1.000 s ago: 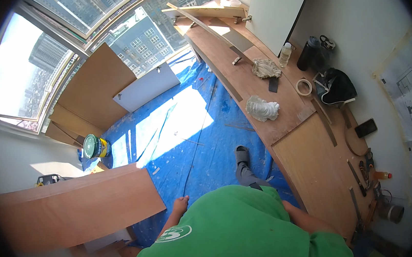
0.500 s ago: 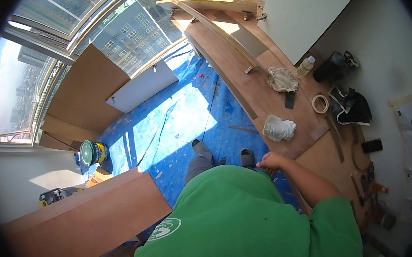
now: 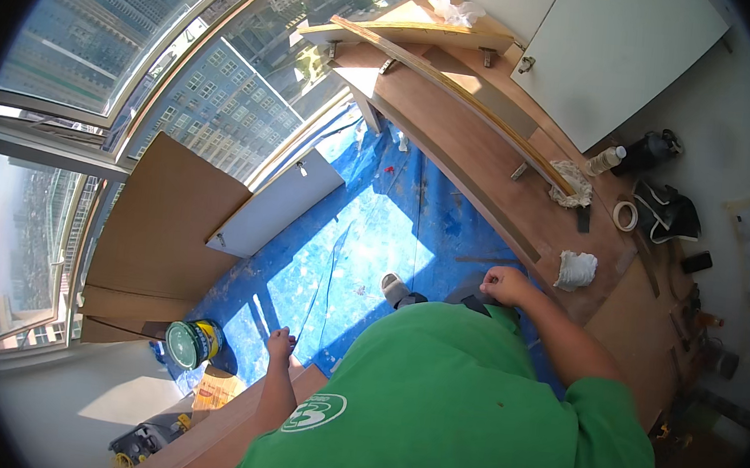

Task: The person assembles wooden parts on a workbench. They position a long wooden strip, align it with a larger board, and use a hammer to secure it. The person also handles a utility knife and other small wooden pieces during the process.

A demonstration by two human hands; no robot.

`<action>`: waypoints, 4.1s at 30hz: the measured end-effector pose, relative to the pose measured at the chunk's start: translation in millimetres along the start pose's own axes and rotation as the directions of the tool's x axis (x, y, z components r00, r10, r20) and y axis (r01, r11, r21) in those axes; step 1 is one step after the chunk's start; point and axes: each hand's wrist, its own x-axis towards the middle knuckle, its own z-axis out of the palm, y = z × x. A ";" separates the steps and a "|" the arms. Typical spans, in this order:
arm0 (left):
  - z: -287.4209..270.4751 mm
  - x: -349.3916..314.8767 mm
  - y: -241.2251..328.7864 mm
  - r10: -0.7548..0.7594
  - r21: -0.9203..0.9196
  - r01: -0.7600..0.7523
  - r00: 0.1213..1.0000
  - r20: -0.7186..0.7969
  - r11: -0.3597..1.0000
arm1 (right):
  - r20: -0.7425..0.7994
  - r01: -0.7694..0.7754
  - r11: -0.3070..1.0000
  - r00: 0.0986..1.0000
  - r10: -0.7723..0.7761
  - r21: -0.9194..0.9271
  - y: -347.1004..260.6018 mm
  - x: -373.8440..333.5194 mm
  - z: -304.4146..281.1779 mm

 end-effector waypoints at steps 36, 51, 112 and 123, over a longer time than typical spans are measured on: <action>197.4 250.2 542.6 0.374 0.440 -0.509 0.855 0.360 0.740 | -0.515 -0.104 0.844 0.750 0.414 0.526 -184.0 504.9 -388.7; 414.0 400.7 798.8 0.594 0.244 -0.692 0.713 0.371 0.679 | -0.421 -0.271 0.686 0.622 0.660 0.675 -174.5 560.5 -387.3; 249.4 118.4 901.0 0.829 -0.436 -0.843 0.021 0.559 0.316 | -0.706 0.805 0.272 0.237 0.667 0.527 -347.0 -56.3 -186.6; 220.5 -98.8 697.2 0.550 -0.526 -0.831 -0.530 0.646 -0.183 | -0.302 0.875 0.312 -0.204 0.931 0.369 -190.7 -172.8 168.7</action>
